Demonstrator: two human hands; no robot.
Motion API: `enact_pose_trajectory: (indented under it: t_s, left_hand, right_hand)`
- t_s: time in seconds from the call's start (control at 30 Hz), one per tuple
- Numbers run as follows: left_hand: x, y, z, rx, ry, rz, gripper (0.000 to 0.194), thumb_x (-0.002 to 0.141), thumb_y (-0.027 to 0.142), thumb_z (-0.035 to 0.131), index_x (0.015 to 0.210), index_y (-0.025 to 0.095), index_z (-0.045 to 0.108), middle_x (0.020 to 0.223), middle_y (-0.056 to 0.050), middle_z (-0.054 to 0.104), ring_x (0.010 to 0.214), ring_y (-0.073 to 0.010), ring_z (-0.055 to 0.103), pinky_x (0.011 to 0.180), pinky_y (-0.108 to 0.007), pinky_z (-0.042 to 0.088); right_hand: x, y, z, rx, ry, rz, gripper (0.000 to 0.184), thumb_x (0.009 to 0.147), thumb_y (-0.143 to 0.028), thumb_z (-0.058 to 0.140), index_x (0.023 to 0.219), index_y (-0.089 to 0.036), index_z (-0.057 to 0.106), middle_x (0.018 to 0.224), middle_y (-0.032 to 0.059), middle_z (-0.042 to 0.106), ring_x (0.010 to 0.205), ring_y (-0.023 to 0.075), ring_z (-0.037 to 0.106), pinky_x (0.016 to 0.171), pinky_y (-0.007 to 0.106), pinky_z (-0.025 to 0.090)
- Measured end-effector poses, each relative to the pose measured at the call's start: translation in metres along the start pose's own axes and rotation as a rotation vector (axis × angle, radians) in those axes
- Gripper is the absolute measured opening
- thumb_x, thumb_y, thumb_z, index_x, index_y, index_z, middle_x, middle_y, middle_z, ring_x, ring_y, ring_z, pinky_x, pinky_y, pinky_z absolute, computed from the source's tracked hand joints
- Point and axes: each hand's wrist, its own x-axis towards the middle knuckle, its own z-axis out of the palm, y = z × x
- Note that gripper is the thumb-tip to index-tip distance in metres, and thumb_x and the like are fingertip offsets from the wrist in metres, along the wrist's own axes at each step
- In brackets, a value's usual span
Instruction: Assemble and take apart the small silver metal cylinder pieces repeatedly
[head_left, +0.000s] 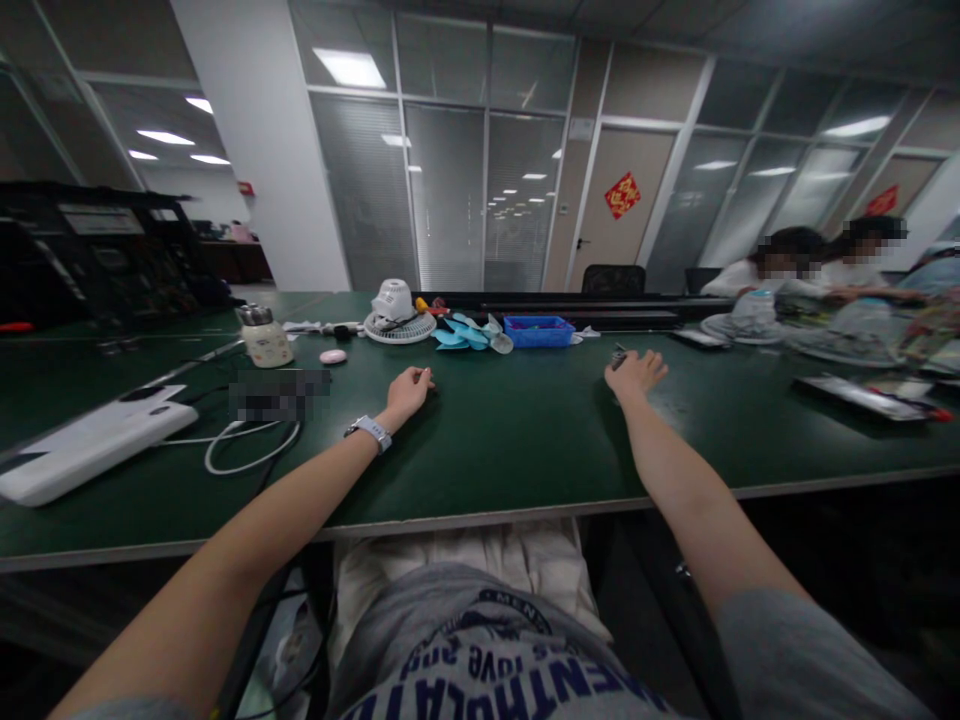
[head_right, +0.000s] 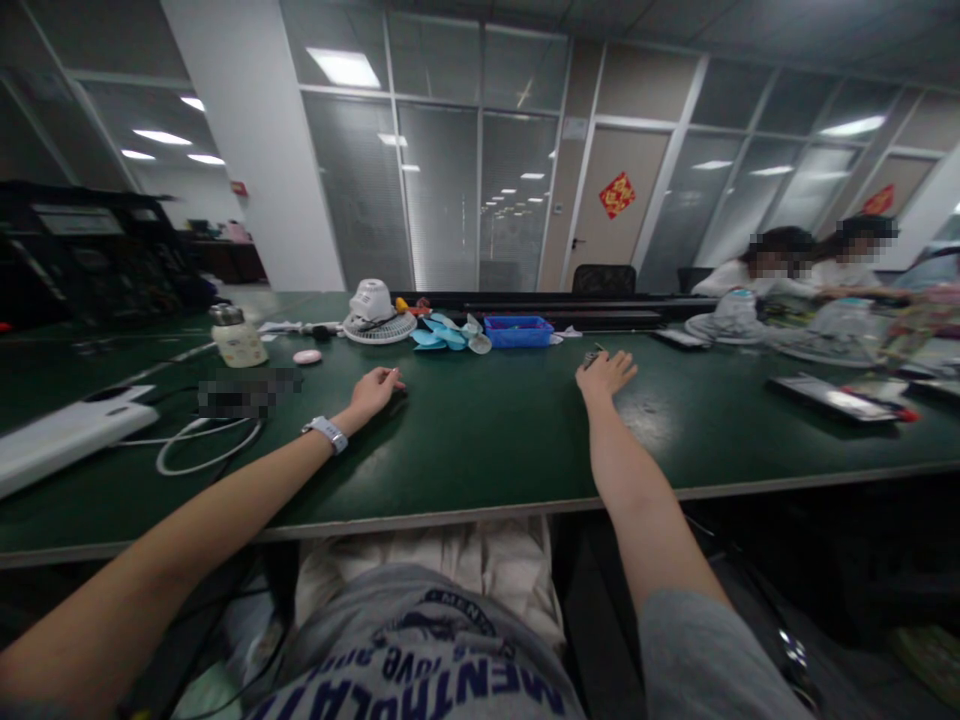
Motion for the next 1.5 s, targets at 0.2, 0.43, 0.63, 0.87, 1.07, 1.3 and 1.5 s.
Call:
enact_pose_trajectory:
  t_s: [0.2, 0.43, 0.63, 0.87, 1.07, 1.3, 1.5]
  left_hand:
    - [0.000, 0.000, -0.001, -0.069, 0.108, -0.034, 0.031, 0.091, 0.030, 0.042, 0.108, 0.017, 0.064, 0.098, -0.007, 0.075, 0.097, -0.0199, 0.065, 0.085, -0.029, 0.044]
    - [0.002, 0.000, -0.003, -0.052, 0.167, -0.030, 0.038, 0.086, 0.020, 0.034, 0.090, 0.019, 0.071, 0.104, -0.006, 0.073, 0.100, -0.0206, 0.064, 0.086, -0.028, 0.045]
    - [0.003, -0.001, -0.001, -0.014, 0.171, -0.005, 0.038, 0.085, 0.020, 0.035, 0.089, 0.020, 0.072, 0.105, -0.006, 0.073, 0.102, -0.0213, 0.063, 0.087, -0.028, 0.045]
    - [0.002, -0.002, 0.000, -0.028, 0.157, 0.001, 0.036, 0.086, 0.022, 0.036, 0.093, 0.019, 0.072, 0.107, -0.006, 0.072, 0.102, -0.0214, 0.063, 0.089, -0.029, 0.045]
    - [0.001, -0.001, 0.000, -0.039, 0.117, -0.005, 0.035, 0.085, 0.023, 0.038, 0.093, 0.020, 0.072, 0.105, -0.005, 0.073, 0.098, -0.0207, 0.064, 0.086, -0.029, 0.046]
    - [0.000, -0.002, -0.001, -0.035, 0.100, 0.016, 0.034, 0.084, 0.023, 0.039, 0.091, 0.020, 0.073, 0.104, -0.005, 0.073, 0.098, -0.0203, 0.065, 0.087, -0.028, 0.046]
    - [-0.002, 0.001, -0.001, -0.039, 0.088, 0.019, 0.035, 0.085, 0.023, 0.039, 0.092, 0.019, 0.073, 0.104, -0.006, 0.073, 0.097, -0.0200, 0.065, 0.086, -0.028, 0.046]
  right_hand:
    - [-0.034, -0.070, -0.040, 0.178, 0.093, -0.377, 0.054, 0.087, -0.031, 0.053, 0.137, -0.011, 0.045, 0.152, 0.0222, 0.027, 0.141, 0.0355, 0.019, 0.109, 0.061, 0.016]
    - [-0.141, -0.186, -0.050, 0.428, -0.493, -1.210, 0.045, 0.094, -0.042, 0.049, 0.136, -0.027, 0.054, 0.141, 0.0057, 0.053, 0.130, 0.0235, 0.047, 0.108, 0.042, 0.033]
    - [-0.173, -0.219, -0.036, 0.414, -0.513, -1.073, 0.037, 0.093, -0.042, 0.052, 0.122, -0.024, 0.067, 0.116, 0.0052, 0.070, 0.108, 0.0220, 0.063, 0.094, 0.031, 0.044]
    - [-0.162, -0.217, -0.044, 0.455, -0.393, -1.041, 0.026, 0.092, -0.039, 0.055, 0.103, -0.027, 0.075, 0.103, 0.0027, 0.074, 0.098, 0.0205, 0.064, 0.089, 0.032, 0.040]
    - [-0.048, -0.111, -0.049, 0.391, 0.023, -0.666, 0.033, 0.096, -0.032, 0.045, 0.104, -0.020, 0.074, 0.109, 0.0106, 0.071, 0.103, 0.0244, 0.056, 0.096, 0.041, 0.028]
    - [0.025, 0.002, -0.022, 0.217, 0.001, -0.022, 0.034, 0.092, -0.034, 0.050, 0.111, -0.016, 0.072, 0.106, 0.0170, 0.069, 0.098, 0.0289, 0.057, 0.087, 0.042, 0.036]
    - [0.029, 0.012, -0.008, 0.193, -0.058, 0.070, 0.031, 0.089, -0.039, 0.055, 0.108, -0.024, 0.074, 0.103, 0.0127, 0.071, 0.092, 0.0262, 0.063, 0.082, 0.038, 0.042]
